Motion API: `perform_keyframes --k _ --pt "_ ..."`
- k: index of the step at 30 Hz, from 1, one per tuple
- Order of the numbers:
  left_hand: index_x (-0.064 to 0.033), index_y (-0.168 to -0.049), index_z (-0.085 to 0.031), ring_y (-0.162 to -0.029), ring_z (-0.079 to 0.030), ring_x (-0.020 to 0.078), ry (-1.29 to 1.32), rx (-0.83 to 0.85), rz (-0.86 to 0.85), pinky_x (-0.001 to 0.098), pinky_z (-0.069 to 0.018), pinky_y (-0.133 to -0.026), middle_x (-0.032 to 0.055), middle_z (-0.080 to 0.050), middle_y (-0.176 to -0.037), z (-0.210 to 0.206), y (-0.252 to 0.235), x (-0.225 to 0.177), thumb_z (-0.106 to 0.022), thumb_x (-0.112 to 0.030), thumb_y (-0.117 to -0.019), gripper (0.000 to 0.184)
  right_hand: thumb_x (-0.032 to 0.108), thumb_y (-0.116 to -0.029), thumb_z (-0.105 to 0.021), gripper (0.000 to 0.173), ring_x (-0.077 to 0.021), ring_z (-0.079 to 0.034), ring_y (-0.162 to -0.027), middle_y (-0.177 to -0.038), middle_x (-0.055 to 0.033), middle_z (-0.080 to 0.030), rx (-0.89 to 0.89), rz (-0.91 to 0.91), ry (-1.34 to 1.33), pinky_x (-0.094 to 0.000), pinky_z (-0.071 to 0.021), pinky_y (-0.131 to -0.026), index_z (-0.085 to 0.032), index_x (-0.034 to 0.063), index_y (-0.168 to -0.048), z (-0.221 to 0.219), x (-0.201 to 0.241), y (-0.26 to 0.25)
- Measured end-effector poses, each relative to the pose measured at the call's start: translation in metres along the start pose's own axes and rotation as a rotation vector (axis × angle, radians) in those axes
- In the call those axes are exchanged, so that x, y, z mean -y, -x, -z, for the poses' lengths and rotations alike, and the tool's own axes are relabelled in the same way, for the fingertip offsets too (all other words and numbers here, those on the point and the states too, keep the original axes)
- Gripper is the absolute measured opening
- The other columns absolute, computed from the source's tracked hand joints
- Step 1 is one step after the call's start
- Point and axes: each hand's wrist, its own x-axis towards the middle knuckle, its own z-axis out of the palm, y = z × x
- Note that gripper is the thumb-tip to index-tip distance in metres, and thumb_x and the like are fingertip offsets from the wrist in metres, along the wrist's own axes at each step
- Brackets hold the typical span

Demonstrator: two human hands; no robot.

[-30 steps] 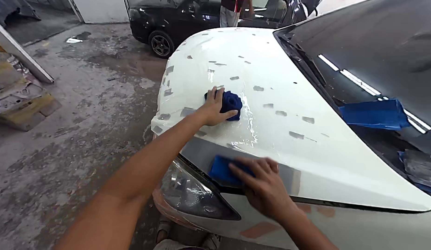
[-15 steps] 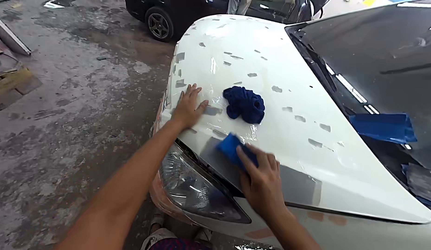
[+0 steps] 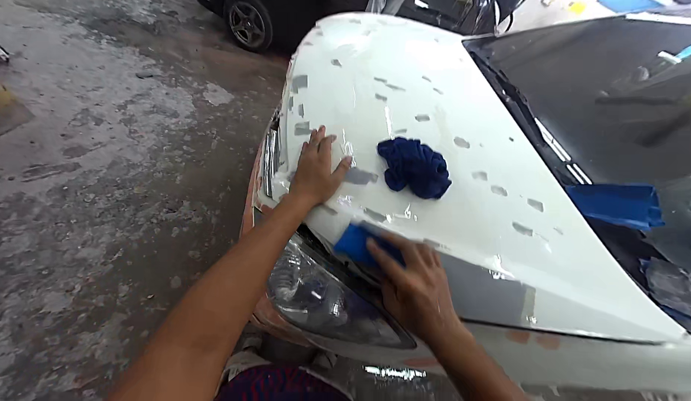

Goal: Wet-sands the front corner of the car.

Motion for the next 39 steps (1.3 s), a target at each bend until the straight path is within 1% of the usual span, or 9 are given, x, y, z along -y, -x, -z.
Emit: perform_keyframes --k 4,9,14,18,23,26,29,34,39 --pt "-0.0018 -0.147 -0.048 -0.154 -0.026 0.032 -0.01 0.008 -0.005 0.0527 -0.0211 -0.126 0.0204 -0.032 -0.163 -0.001 0.006 -0.001 -0.047 -0.055 -0.1018 0.07 0.03 -0.1004 -0.056 0.043 -0.0377 -0.057 -0.117 -0.137 -0.0172 -0.059 0.002 -0.139 0.065 -0.0551 -0.0481 -0.09 -0.064 0.019 -0.141 -0.006 0.003 -0.023" --pt "-0.0031 -0.144 -0.053 -0.152 -0.031 0.0329 -0.003 -0.035 0.006 0.0516 -0.0249 -0.124 0.0201 -0.036 -0.161 0.0 0.0 0.002 -0.05 -0.056 -0.0997 0.069 0.031 -0.0966 -0.059 0.038 -0.0304 -0.064 -0.108 -0.132 -0.0107 -0.066 0.039 0.036 0.015 -0.0509 -0.0522 -0.086 -0.069 0.0286 -0.133 0.004 0.006 0.003" --pt "-0.0022 -0.143 -0.052 -0.152 -0.032 0.0331 -0.007 -0.013 -0.006 0.0496 -0.0267 -0.124 0.02 -0.035 -0.162 -0.001 0.007 0.002 -0.049 -0.055 -0.1001 0.068 0.028 -0.098 -0.058 0.042 -0.0368 -0.057 -0.117 -0.136 -0.0159 -0.06 0.006 -0.107 0.053 -0.0551 -0.0489 -0.089 -0.066 0.0189 -0.138 -0.008 0.009 -0.026" --pt "-0.0021 -0.142 -0.054 -0.15 -0.034 0.0325 0.02 -0.051 0.01 0.0484 -0.0284 -0.123 0.0201 -0.038 -0.16 -0.001 0.003 0.003 -0.052 -0.054 -0.0991 0.067 0.031 -0.0977 -0.059 0.04 -0.0287 -0.063 -0.11 -0.136 -0.0087 -0.064 0.084 0.071 -0.013 -0.0505 -0.0498 -0.088 -0.065 0.0316 -0.137 0.001 0.019 0.01" --pt "-0.0022 -0.142 -0.052 -0.151 -0.033 0.0325 0.023 -0.012 0.012 0.0483 -0.0292 -0.123 0.0205 -0.038 -0.16 -0.001 0.008 0.004 -0.051 -0.054 -0.0996 0.067 0.03 -0.0987 -0.058 0.04 -0.0351 -0.058 -0.114 -0.136 -0.0142 -0.06 0.003 -0.069 0.052 -0.0543 -0.0464 -0.087 -0.067 0.0218 -0.137 -0.014 0.01 -0.028" --pt "-0.0025 -0.14 -0.054 -0.15 -0.035 0.03 0.036 -0.052 0.024 0.0468 -0.0307 -0.123 0.0186 -0.039 -0.16 0.003 0.006 0.003 -0.053 -0.052 -0.0993 0.065 0.029 -0.0971 -0.06 0.041 -0.0321 -0.062 -0.113 -0.138 -0.0108 -0.062 0.041 -0.002 0.028 -0.0537 -0.0506 -0.086 -0.066 0.0269 -0.138 -0.007 0.027 -0.003" --pt "-0.0013 -0.139 -0.055 -0.149 -0.038 0.0313 0.044 -0.071 0.028 0.0476 -0.0319 -0.122 0.0199 -0.04 -0.159 0.004 0.001 0.006 -0.053 -0.053 -0.099 0.065 0.029 -0.0974 -0.057 0.04 -0.0258 -0.063 -0.111 -0.136 -0.0051 -0.065 0.06 0.123 0.001 -0.0513 -0.0463 -0.092 -0.066 0.0343 -0.136 -0.005 0.017 0.005" --pt "-0.0024 -0.14 -0.054 -0.149 -0.037 0.0303 0.037 -0.023 0.024 0.0477 -0.0331 -0.121 0.018 -0.04 -0.159 0.003 0.005 0.004 -0.053 -0.052 -0.1 0.064 0.028 -0.0977 -0.06 0.041 -0.0329 -0.057 -0.119 -0.141 -0.0106 -0.059 -0.008 -0.068 0.012 -0.0564 -0.0439 -0.094 -0.067 0.0245 -0.138 -0.011 0.006 -0.026" --pt "-0.0014 -0.137 -0.057 -0.147 -0.041 0.0306 0.058 -0.062 0.02 0.0481 -0.036 -0.119 0.0196 -0.04 -0.158 0.004 -0.003 0.006 -0.054 -0.052 -0.0998 0.063 0.03 -0.0991 -0.056 0.041 -0.0235 -0.06 -0.12 -0.139 -0.0008 -0.063 0.03 0.037 0.011 -0.0554 -0.0399 -0.101 -0.062 0.038 -0.138 0.009 -0.007 0.026"
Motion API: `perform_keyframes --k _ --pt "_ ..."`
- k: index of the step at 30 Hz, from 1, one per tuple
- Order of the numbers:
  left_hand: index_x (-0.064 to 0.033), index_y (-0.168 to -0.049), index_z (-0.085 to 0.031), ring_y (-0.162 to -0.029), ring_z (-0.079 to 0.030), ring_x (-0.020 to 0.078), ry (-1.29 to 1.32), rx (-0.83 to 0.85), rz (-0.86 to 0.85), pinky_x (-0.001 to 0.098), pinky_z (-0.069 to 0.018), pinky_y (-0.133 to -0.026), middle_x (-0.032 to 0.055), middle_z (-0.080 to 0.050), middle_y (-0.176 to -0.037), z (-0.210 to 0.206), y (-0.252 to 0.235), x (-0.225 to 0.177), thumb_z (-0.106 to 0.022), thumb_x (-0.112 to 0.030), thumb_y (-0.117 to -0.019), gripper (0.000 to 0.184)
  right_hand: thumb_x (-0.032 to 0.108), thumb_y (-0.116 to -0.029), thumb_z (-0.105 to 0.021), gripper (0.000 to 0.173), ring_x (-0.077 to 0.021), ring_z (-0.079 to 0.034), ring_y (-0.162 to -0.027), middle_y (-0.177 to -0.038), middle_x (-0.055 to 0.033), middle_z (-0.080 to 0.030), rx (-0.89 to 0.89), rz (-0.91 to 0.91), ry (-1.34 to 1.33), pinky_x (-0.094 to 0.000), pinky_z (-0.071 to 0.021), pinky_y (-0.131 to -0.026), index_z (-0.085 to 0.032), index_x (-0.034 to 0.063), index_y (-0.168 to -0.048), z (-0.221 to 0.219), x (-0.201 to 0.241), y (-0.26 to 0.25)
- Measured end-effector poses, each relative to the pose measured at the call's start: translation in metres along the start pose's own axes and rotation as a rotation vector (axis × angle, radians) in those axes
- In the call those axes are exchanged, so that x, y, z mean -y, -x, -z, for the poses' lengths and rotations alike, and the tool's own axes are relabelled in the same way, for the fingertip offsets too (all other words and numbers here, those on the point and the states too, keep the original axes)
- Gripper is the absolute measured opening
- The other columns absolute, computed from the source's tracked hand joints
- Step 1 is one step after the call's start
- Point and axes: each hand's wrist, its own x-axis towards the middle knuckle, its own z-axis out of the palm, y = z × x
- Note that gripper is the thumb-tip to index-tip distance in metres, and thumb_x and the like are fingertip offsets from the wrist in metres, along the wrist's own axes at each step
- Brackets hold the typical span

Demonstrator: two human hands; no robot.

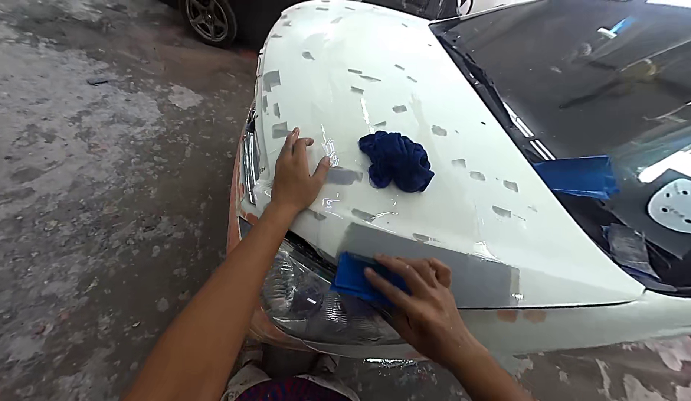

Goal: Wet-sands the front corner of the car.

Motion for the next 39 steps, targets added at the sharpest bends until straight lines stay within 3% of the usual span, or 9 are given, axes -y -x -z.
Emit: perform_keyframes --k 5,9,15,20,25,28,31,36,39 --pt "-0.0024 -0.137 -0.055 -0.145 -0.042 0.0322 -0.006 0.066 0.003 0.0513 -0.0373 -0.117 0.0196 -0.041 -0.158 0.001 0.003 -0.005 -0.055 -0.049 -0.1001 0.059 0.028 -0.0987 -0.059 0.041 -0.0331 -0.057 -0.122 -0.143 -0.0106 -0.059 -0.078 -0.239 0.026 -0.0582 -0.0424 -0.098 -0.067 0.0223 -0.138 0.005 -0.02 -0.011" --pt "-0.0019 -0.136 -0.056 -0.143 -0.044 0.0345 -0.009 0.047 0.003 0.0547 -0.04 -0.114 0.0207 -0.04 -0.158 0.001 -0.003 -0.006 -0.056 -0.049 -0.0995 0.059 0.027 -0.1012 -0.055 0.041 -0.0202 -0.054 -0.131 -0.146 0.0014 -0.058 -0.033 -0.102 -0.012 -0.0535 -0.035 -0.109 -0.06 0.0379 -0.14 0.015 -0.016 0.042" --pt "-0.0007 -0.137 -0.055 -0.147 -0.038 0.0361 -0.048 0.103 -0.02 0.0538 -0.0331 -0.119 0.0241 -0.038 -0.158 0.001 0.001 -0.008 -0.056 -0.049 -0.0993 0.061 0.029 -0.0985 -0.062 0.042 -0.0316 -0.057 -0.123 -0.143 -0.0098 -0.059 -0.148 -0.453 0.07 -0.0581 -0.0426 -0.098 -0.065 0.0232 -0.14 0.025 -0.042 0.04" --pt "-0.0006 -0.133 -0.058 -0.147 -0.037 0.0395 -0.073 0.079 -0.006 0.0585 -0.0328 -0.117 0.0257 -0.038 -0.158 0.0 -0.004 -0.012 -0.057 -0.05 -0.0981 0.061 0.029 -0.1004 -0.058 0.036 -0.0185 -0.055 -0.13 -0.144 0.0006 -0.06 -0.136 -0.251 0.049 -0.053 -0.0341 -0.111 -0.066 0.0351 -0.135 0.032 -0.049 0.09" --pt "-0.0027 -0.137 -0.056 -0.15 -0.032 0.0379 -0.122 0.121 -0.003 0.0572 -0.0269 -0.121 0.0248 -0.037 -0.159 0.0 0.004 -0.013 -0.056 -0.052 -0.0979 0.063 0.029 -0.0996 -0.061 0.041 -0.0311 -0.056 -0.124 -0.143 -0.0093 -0.059 -0.205 -0.62 0.098 -0.0571 -0.0438 -0.097 -0.065 0.0208 -0.14 0.044 -0.082 0.075" --pt "-0.0008 -0.137 -0.055 -0.149 -0.032 0.0402 -0.121 0.108 -0.006 0.0596 -0.0265 -0.12 0.0258 -0.038 -0.157 0.0 0.001 -0.012 -0.056 -0.052 -0.0982 0.064 0.025 -0.0967 -0.064 0.04 -0.0266 -0.053 -0.132 -0.147 -0.0061 -0.057 -0.184 -0.453 -0.003 -0.0546 -0.0432 -0.106 -0.067 0.0249 -0.136 0.043 -0.053 0.106" --pt "0.0003 -0.138 -0.053 -0.147 -0.034 0.043 -0.133 0.106 0.011 0.0627 -0.0272 -0.118 0.0267 -0.039 -0.156 -0.004 -0.001 -0.004 -0.055 -0.052 -0.098 0.066 0.026 -0.099 -0.061 0.034 -0.0183 -0.055 -0.131 -0.143 0.0012 -0.061 -0.116 -0.271 -0.013 -0.0551 -0.0348 -0.111 -0.069 0.0335 -0.131 0.055 -0.086 0.123" --pt "-0.001 -0.14 -0.052 -0.149 -0.032 0.0399 -0.141 0.101 0.017 0.0584 -0.0262 -0.12 0.0245 -0.037 -0.158 -0.002 0.001 -0.004 -0.056 -0.054 -0.0982 0.067 0.028 -0.0995 -0.061 0.041 -0.0295 -0.055 -0.127 -0.146 -0.0075 -0.057 -0.21 -0.581 0.05 -0.0559 -0.0433 -0.099 -0.065 0.0216 -0.14 0.063 -0.117 0.107" --pt "0.0022 -0.139 -0.052 -0.147 -0.032 0.0433 -0.152 0.083 0.04 0.0611 -0.0272 -0.118 0.0281 -0.034 -0.158 -0.002 -0.003 -0.01 -0.056 -0.055 -0.096 0.072 0.026 -0.0992 -0.061 0.038 -0.0237 -0.052 -0.134 -0.149 -0.0025 -0.055 -0.175 -0.377 -0.02 -0.0538 -0.041 -0.108 -0.065 0.0287 -0.137 0.061 -0.098 0.144"
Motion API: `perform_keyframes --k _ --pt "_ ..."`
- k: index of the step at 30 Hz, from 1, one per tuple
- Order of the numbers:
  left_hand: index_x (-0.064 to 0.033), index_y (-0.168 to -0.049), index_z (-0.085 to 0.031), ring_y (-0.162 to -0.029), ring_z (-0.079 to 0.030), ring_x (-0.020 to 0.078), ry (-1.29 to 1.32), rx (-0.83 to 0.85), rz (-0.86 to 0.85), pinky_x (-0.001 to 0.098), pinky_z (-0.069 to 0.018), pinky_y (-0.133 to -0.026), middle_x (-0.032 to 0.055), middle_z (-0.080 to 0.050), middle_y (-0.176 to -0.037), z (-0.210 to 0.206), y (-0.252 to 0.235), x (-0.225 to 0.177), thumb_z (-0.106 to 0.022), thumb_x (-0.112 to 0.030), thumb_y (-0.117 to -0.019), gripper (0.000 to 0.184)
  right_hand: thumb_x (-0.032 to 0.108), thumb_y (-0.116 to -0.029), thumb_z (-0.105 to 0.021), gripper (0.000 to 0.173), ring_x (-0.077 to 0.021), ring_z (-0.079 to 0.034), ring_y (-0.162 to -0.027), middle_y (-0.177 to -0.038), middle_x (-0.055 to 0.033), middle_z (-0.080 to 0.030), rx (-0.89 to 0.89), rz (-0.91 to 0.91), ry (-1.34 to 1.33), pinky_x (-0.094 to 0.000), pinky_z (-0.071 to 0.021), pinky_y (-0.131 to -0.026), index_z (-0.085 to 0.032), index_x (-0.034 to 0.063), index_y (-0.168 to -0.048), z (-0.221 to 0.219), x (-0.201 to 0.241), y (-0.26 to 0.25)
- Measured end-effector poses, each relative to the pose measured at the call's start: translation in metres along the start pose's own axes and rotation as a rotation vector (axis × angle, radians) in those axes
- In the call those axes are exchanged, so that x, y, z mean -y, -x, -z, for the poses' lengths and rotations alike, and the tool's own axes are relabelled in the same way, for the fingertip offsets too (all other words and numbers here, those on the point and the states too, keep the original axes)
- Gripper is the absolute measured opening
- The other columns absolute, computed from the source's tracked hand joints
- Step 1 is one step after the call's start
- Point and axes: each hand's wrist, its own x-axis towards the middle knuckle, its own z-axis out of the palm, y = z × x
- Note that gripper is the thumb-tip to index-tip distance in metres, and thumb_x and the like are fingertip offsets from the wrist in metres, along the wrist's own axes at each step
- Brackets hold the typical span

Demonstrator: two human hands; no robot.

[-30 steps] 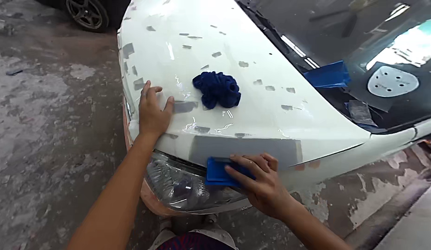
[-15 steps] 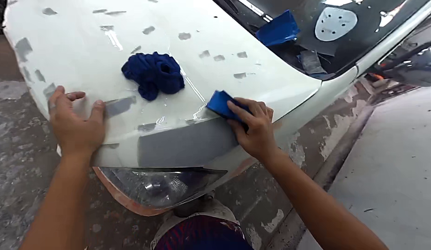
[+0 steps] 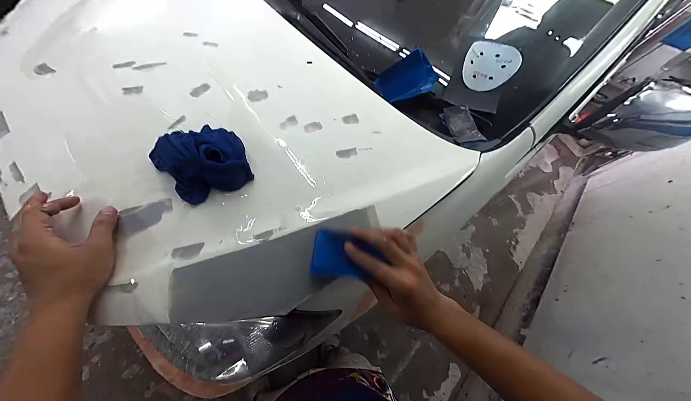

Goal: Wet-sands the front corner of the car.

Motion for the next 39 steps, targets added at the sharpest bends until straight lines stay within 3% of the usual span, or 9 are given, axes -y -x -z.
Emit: perform_keyframes --k 3,7,12,15,18,23,27,33,39 --pt "0.0008 -0.144 -0.046 -0.145 -0.035 0.0445 0.009 -0.003 0.018 0.0626 -0.0292 -0.116 0.0287 -0.035 -0.157 -0.002 0.0 0.006 -0.06 -0.057 -0.0943 0.077 0.026 -0.0993 -0.06 0.035 -0.0194 -0.057 -0.129 -0.142 -0.0001 -0.062 -0.004 0.134 0.025 -0.0525 -0.0374 -0.109 -0.068 0.0321 -0.133 0.008 -0.038 -0.009" --pt "-0.0057 -0.146 -0.045 -0.145 -0.038 0.0377 -0.01 -0.034 0.036 0.0583 -0.0317 -0.117 0.0216 -0.038 -0.158 -0.001 0.005 0.006 -0.061 -0.058 -0.0939 0.076 0.027 -0.0987 -0.062 0.04 -0.0293 -0.056 -0.124 -0.144 -0.0085 -0.059 -0.035 -0.092 0.009 -0.0548 -0.0439 -0.099 -0.067 0.0203 -0.137 0.01 -0.05 -0.041" --pt "-0.0012 -0.143 -0.047 -0.147 -0.033 0.044 -0.016 -0.038 0.058 0.0634 -0.0278 -0.117 0.0287 -0.035 -0.157 0.0 0.004 -0.005 -0.064 -0.056 -0.0907 0.078 0.028 -0.1015 -0.059 0.038 -0.0186 -0.052 -0.134 -0.147 0.0023 -0.057 0.087 0.194 -0.102 -0.0529 -0.0348 -0.112 -0.063 0.0371 -0.138 0.018 -0.051 0.011" --pt "-0.0027 -0.145 -0.045 -0.147 -0.034 0.0411 -0.039 0.0 0.078 0.0607 -0.0273 -0.118 0.0275 -0.036 -0.157 0.001 0.009 -0.008 -0.063 -0.059 -0.0898 0.081 0.026 -0.0965 -0.063 0.036 -0.0228 -0.059 -0.122 -0.138 -0.0035 -0.064 0.028 0.135 -0.095 -0.0545 -0.0411 -0.102 -0.07 0.0288 -0.132 0.011 -0.066 -0.022" --pt "-0.0045 -0.144 -0.046 -0.147 -0.036 0.0369 -0.016 -0.026 0.091 0.0578 -0.0303 -0.117 0.0247 -0.037 -0.157 0.002 0.013 -0.011 -0.064 -0.057 -0.09 0.078 0.025 -0.0962 -0.064 0.04 -0.0285 -0.055 -0.126 -0.144 -0.0069 -0.058 0.013 0.036 -0.121 -0.0563 -0.0423 -0.101 -0.068 0.0226 -0.136 0.007 -0.054 -0.033" --pt "-0.0019 -0.144 -0.046 -0.146 -0.036 0.042 -0.025 -0.033 0.13 0.0619 -0.0288 -0.117 0.0282 -0.039 -0.155 0.002 0.009 -0.014 -0.065 -0.054 -0.0905 0.077 0.029 -0.1028 -0.057 0.035 -0.0158 -0.052 -0.135 -0.146 0.0044 -0.059 0.112 0.28 -0.129 -0.0523 -0.0301 -0.116 -0.064 0.0368 -0.136 0.014 -0.06 0.001" --pt "-0.0027 -0.145 -0.046 -0.145 -0.038 0.0391 -0.057 0.001 0.128 0.0581 -0.0303 -0.118 0.0258 -0.042 -0.153 0.002 0.012 -0.017 -0.065 -0.052 -0.0924 0.075 0.027 -0.0983 -0.063 0.038 -0.03 -0.057 -0.12 -0.141 -0.0096 -0.06 0.046 0.117 -0.125 -0.0563 -0.0416 -0.098 -0.069 0.0202 -0.136 -0.002 -0.045 -0.047" --pt "-0.0025 -0.145 -0.047 -0.144 -0.041 0.0367 -0.022 -0.032 0.155 0.0557 -0.0331 -0.117 0.0241 -0.043 -0.153 0.004 0.004 -0.013 -0.068 -0.05 -0.0911 0.075 0.03 -0.1021 -0.057 0.035 -0.0204 -0.053 -0.131 -0.145 0.0012 -0.059 0.15 0.367 -0.159 -0.0522 -0.0331 -0.112 -0.064 0.0358 -0.136 -0.005 -0.035 -0.021" --pt "-0.0043 -0.143 -0.049 -0.141 -0.045 0.0329 -0.024 -0.039 0.131 0.0521 -0.0357 -0.116 0.0209 -0.047 -0.151 0.002 0.004 -0.007 -0.068 -0.053 -0.0894 0.075 0.024 -0.0976 -0.06 0.043 -0.0337 -0.056 -0.122 -0.146 -0.0125 -0.056 0.105 0.221 -0.135 -0.0568 -0.0446 -0.096 -0.065 0.0211 -0.14 -0.023 0.007 -0.057"
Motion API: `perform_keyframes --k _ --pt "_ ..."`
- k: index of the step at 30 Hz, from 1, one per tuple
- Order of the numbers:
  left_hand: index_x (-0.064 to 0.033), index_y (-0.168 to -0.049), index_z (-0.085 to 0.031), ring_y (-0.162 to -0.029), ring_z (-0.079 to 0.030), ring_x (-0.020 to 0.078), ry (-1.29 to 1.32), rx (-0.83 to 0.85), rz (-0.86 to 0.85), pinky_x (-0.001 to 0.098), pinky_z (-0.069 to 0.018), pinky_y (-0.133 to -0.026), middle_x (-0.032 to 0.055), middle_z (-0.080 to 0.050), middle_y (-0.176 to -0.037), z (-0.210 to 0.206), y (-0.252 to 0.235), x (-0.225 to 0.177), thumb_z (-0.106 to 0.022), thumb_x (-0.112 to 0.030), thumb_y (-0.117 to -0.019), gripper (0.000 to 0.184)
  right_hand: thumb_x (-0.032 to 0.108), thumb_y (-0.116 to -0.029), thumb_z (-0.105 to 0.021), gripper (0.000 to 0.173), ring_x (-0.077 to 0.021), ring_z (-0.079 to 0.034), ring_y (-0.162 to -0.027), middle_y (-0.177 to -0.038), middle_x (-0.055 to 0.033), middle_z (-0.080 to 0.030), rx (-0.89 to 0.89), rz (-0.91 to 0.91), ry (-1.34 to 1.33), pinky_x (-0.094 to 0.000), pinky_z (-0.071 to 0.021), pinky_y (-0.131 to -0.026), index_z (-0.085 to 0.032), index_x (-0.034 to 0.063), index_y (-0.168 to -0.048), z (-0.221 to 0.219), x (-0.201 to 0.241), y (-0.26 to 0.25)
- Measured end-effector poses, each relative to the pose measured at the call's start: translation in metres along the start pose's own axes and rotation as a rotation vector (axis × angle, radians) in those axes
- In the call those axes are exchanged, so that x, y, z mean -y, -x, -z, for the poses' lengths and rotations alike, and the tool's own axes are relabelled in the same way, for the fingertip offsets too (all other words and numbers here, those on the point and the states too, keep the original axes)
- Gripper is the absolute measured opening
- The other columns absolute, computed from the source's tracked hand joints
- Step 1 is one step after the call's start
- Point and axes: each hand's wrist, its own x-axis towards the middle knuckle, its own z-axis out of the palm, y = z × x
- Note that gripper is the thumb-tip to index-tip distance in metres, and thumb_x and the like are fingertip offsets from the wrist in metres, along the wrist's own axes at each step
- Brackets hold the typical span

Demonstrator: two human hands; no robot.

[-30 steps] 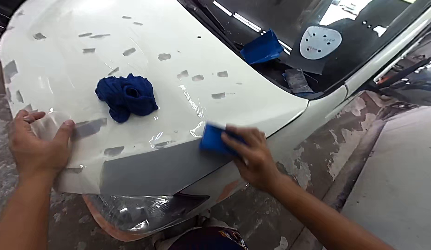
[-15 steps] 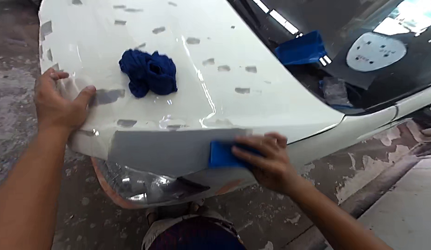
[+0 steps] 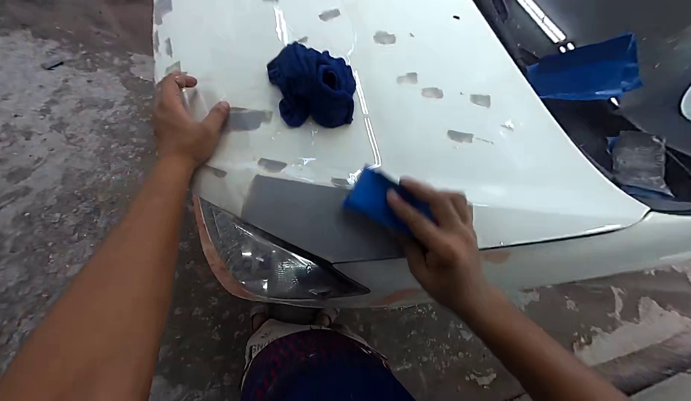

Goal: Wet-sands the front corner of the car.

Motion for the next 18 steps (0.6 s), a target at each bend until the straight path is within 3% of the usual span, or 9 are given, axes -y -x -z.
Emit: perform_keyframes --k 4,8,11,14,15,18 --pt "-0.0033 -0.142 -0.05 -0.141 -0.046 0.0317 0.038 -0.036 -0.022 0.0513 -0.0365 -0.116 0.02 -0.049 -0.15 -0.001 -0.006 0.006 -0.068 -0.057 -0.0875 0.078 0.031 -0.1015 -0.057 0.038 -0.022 -0.055 -0.128 -0.145 -0.0011 -0.059 0.049 0.171 0.01 -0.0518 -0.0353 -0.109 -0.061 0.036 -0.139 -0.006 0.001 0.024" --pt "-0.0049 -0.143 -0.05 -0.142 -0.044 0.0261 0.041 -0.007 -0.025 0.0452 -0.0353 -0.118 0.0166 -0.049 -0.151 -0.002 -0.003 0.008 -0.067 -0.057 -0.0876 0.078 0.025 -0.0983 -0.062 0.039 -0.0328 -0.058 -0.116 -0.14 -0.0135 -0.06 -0.005 0.058 0.019 -0.055 -0.0413 -0.095 -0.069 0.021 -0.136 -0.021 0.015 -0.028" --pt "-0.004 -0.142 -0.051 -0.142 -0.045 0.0244 0.07 -0.038 -0.031 0.043 -0.0355 -0.118 0.0154 -0.05 -0.15 -0.002 -0.004 0.01 -0.068 -0.056 -0.0871 0.077 0.025 -0.0985 -0.06 0.042 -0.0321 -0.056 -0.124 -0.147 -0.0105 -0.056 0.021 0.039 -0.006 -0.0556 -0.0433 -0.098 -0.064 0.0255 -0.14 -0.025 0.036 -0.007" --pt "-0.0036 -0.142 -0.051 -0.142 -0.046 0.025 0.099 -0.047 -0.021 0.0442 -0.0366 -0.118 0.0158 -0.051 -0.15 -0.002 -0.005 0.01 -0.07 -0.055 -0.086 0.079 0.028 -0.1015 -0.055 0.04 -0.0229 -0.054 -0.128 -0.145 -0.0014 -0.058 0.083 0.185 0.003 -0.0518 -0.0351 -0.108 -0.059 0.0366 -0.141 -0.025 0.032 0.013" --pt "-0.0036 -0.142 -0.052 -0.141 -0.046 0.0253 0.096 -0.048 -0.017 0.0447 -0.0371 -0.117 0.0159 -0.051 -0.149 -0.001 -0.006 0.011 -0.07 -0.056 -0.0856 0.079 0.03 -0.1019 -0.055 0.039 -0.0223 -0.056 -0.126 -0.143 -0.0015 -0.06 0.086 0.209 0.021 -0.0519 -0.0354 -0.108 -0.06 0.0363 -0.14 -0.026 0.03 0.002" --pt "-0.0033 -0.143 -0.051 -0.141 -0.046 0.0255 0.095 -0.003 -0.02 0.0449 -0.0364 -0.118 0.0157 -0.051 -0.149 -0.002 -0.001 0.011 -0.069 -0.055 -0.0871 0.079 0.024 -0.0984 -0.059 0.038 -0.0321 -0.059 -0.114 -0.139 -0.0126 -0.062 0.03 0.108 0.044 -0.0551 -0.0415 -0.094 -0.069 0.0229 -0.135 -0.038 0.039 -0.045"
